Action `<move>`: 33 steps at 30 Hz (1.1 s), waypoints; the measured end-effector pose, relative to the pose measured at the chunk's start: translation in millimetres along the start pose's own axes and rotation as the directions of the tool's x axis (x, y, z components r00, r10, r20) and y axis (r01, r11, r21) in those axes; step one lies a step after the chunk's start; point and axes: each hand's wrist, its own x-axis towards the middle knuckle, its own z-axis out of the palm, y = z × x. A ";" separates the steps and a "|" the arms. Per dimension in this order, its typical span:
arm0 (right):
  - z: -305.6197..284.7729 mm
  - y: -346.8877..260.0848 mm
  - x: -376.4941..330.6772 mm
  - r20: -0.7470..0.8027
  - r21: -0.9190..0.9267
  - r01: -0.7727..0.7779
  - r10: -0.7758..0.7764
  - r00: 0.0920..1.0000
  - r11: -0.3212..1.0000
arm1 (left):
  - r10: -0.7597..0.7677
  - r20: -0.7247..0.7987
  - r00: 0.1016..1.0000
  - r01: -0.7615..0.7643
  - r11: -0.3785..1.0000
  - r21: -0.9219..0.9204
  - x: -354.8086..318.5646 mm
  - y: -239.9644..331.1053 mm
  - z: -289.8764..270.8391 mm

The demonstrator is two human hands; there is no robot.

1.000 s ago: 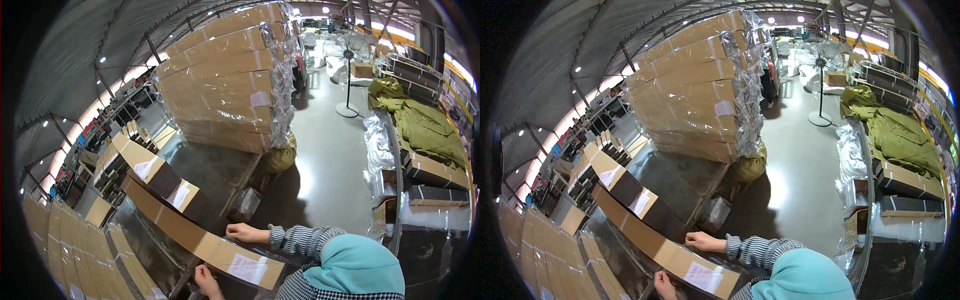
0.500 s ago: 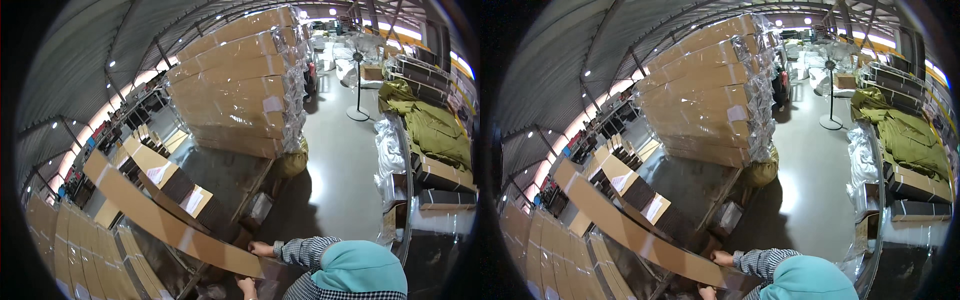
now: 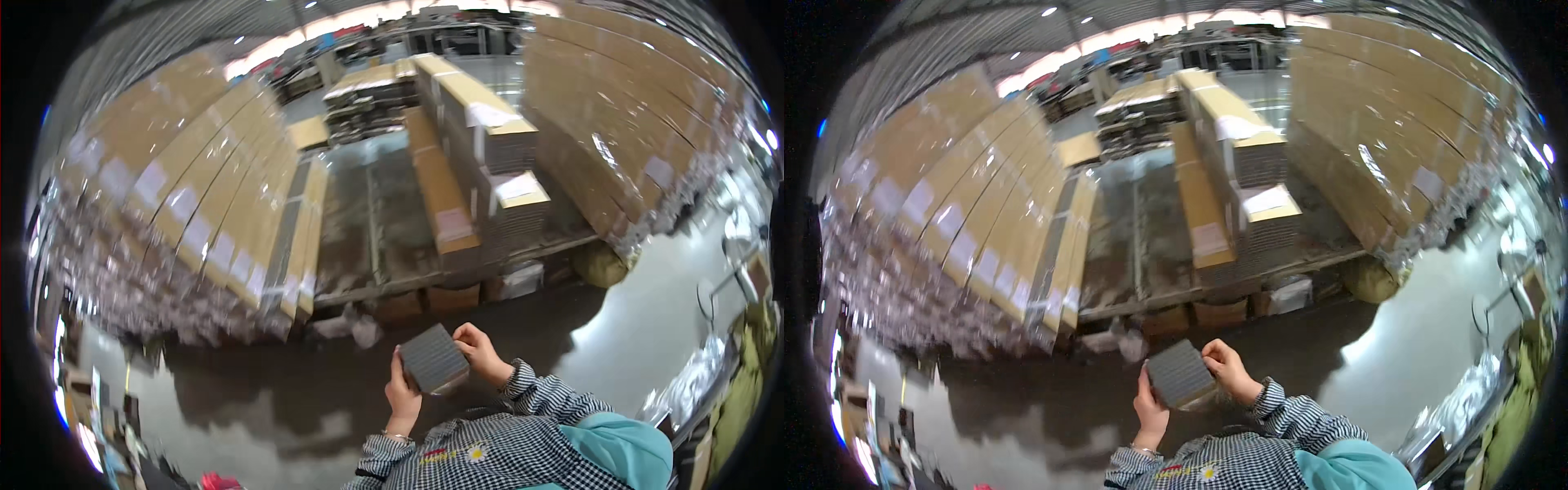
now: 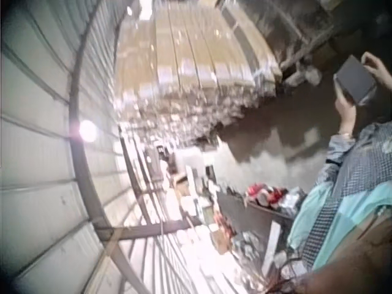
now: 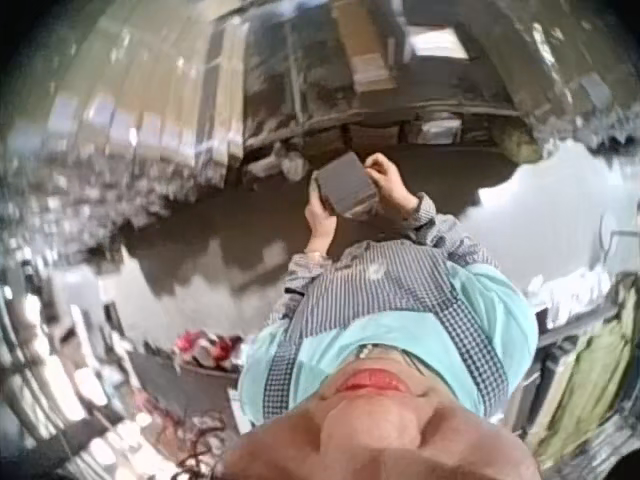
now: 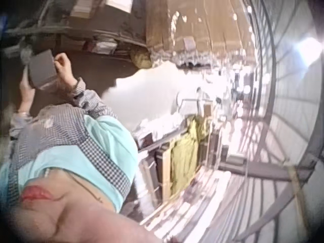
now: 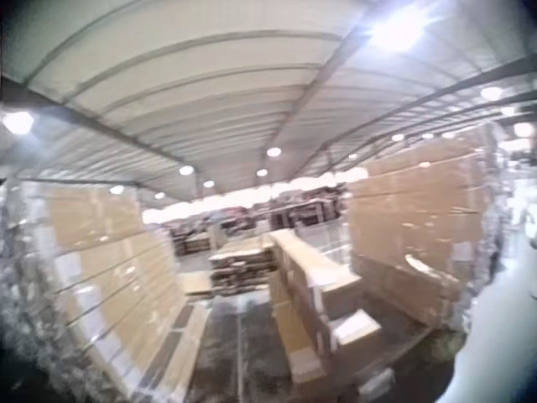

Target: Placing long rectangular materials into plastic sleeves and stacking them on a table in a manufacturing facility.

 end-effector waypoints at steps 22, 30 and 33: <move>132.3 160.0 -68.8 0.393 -0.667 0.117 0.214 0.894 0.735 | 0.178 0.395 0.901 0.243 0.548 -0.800 95.1 95.7 -198.3; 210.5 205.9 39.3 0.456 0.205 -0.213 0.100 0.884 0.955 | 0.565 0.181 0.805 0.263 -0.066 -0.963 185.4 121.3 -197.6; 274.0 103.6 77.0 0.278 -0.077 0.057 -0.034 0.960 0.995 | 0.314 0.059 0.948 0.016 0.138 -0.990 199.0 24.1 -227.8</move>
